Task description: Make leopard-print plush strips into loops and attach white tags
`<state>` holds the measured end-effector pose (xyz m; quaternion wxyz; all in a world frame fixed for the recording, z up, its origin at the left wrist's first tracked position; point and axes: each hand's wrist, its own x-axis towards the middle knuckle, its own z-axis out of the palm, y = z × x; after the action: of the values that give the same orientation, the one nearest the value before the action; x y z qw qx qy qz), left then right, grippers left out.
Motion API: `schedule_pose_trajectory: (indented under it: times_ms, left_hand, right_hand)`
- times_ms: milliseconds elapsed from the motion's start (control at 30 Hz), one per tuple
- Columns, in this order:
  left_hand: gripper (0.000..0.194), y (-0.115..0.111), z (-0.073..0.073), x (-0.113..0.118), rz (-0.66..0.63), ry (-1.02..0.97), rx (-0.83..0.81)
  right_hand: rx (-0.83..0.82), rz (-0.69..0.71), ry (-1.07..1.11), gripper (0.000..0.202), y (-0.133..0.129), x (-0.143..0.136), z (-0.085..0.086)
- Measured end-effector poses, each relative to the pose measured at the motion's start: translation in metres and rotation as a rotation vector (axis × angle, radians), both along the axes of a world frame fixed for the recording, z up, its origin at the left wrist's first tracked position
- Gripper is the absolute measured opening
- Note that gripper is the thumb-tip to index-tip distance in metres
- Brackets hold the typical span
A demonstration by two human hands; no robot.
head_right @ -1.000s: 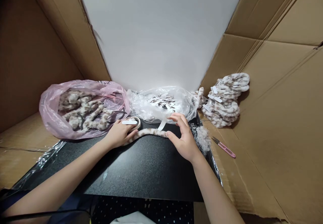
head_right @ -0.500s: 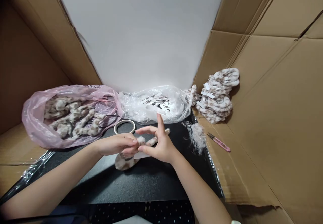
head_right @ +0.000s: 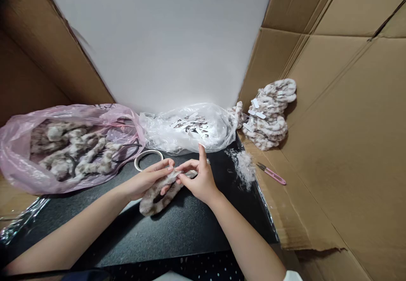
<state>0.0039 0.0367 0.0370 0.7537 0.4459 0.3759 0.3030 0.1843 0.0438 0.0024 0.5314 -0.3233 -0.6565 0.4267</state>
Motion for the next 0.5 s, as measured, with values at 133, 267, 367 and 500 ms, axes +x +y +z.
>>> schedule_pose_trajectory:
  times_ms: [133,267,367,500]
  left_hand:
    - [0.036,0.001,-0.006,-0.004,-0.053,0.084,-0.062]
    - [0.049,0.001,-0.01,-0.011,-0.219,0.124,-0.105]
    - [0.047,0.0,-0.012,-0.014,-0.211,0.101,-0.146]
    - [0.048,-0.002,-0.016,-0.012,-0.14,0.038,-0.155]
  right_hand:
    - [0.169,-0.039,-0.101,0.095,0.001,0.002,-0.008]
    - [0.227,-0.052,-0.17,0.091,-0.001,0.002,-0.009]
    - [0.255,-0.051,-0.197,0.089,-0.003,0.0,-0.006]
    - [0.329,-0.129,-0.189,0.067,-0.003,0.007,0.005]
